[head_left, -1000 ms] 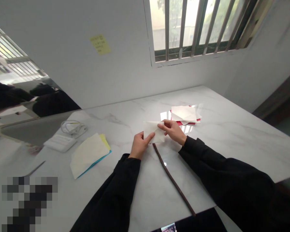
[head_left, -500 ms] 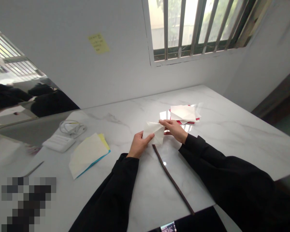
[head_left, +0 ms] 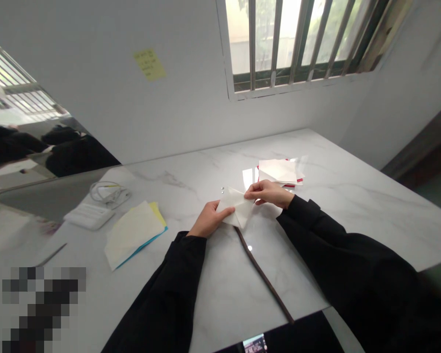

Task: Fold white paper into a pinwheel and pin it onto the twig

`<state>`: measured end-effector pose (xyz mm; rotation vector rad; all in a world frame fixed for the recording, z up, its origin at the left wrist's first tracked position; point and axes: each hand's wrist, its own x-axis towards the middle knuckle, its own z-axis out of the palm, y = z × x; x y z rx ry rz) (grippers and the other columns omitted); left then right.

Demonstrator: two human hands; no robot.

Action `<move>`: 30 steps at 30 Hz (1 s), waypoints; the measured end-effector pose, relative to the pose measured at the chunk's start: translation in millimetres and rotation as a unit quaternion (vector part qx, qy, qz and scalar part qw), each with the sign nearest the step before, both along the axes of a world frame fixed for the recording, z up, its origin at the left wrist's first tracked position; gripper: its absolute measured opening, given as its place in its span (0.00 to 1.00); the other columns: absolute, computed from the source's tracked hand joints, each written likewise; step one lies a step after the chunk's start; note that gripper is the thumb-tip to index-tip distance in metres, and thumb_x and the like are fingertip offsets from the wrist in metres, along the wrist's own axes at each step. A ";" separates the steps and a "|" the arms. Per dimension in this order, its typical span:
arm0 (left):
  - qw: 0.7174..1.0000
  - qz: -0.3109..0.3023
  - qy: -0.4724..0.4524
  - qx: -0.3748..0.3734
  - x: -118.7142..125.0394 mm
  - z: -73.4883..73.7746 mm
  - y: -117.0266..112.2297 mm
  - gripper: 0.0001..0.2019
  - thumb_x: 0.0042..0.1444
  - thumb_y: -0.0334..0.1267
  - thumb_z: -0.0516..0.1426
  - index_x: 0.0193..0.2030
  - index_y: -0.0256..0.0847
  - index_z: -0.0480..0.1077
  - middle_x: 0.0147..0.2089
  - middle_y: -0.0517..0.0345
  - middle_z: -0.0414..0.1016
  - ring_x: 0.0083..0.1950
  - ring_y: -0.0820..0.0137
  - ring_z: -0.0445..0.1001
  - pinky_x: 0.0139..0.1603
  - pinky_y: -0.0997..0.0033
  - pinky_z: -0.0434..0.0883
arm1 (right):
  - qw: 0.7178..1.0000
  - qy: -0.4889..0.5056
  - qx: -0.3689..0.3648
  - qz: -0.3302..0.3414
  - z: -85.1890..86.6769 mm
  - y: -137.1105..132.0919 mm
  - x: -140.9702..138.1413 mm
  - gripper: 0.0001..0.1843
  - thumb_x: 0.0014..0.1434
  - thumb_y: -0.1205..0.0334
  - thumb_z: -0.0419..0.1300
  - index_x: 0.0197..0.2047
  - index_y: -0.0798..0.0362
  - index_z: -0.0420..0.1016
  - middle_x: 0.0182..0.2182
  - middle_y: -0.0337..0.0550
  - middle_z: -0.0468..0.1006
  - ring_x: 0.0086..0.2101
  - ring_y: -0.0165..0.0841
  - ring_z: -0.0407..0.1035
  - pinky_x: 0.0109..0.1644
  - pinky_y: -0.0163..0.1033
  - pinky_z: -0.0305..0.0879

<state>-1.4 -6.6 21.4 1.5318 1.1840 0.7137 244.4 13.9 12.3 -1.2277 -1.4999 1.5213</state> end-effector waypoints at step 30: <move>0.998 0.053 -0.039 0.012 2.3 -8.2 2.7 0.24 0.48 0.56 0.68 0.37 0.34 0.77 0.28 0.57 0.75 0.26 0.72 0.66 0.27 0.73 0.63 | 0.997 0.023 0.053 -0.054 -1.3 -7.3 -22.3 0.16 0.51 0.53 0.72 0.29 0.55 0.74 0.23 0.36 0.72 0.25 0.26 0.64 0.29 0.32 0.62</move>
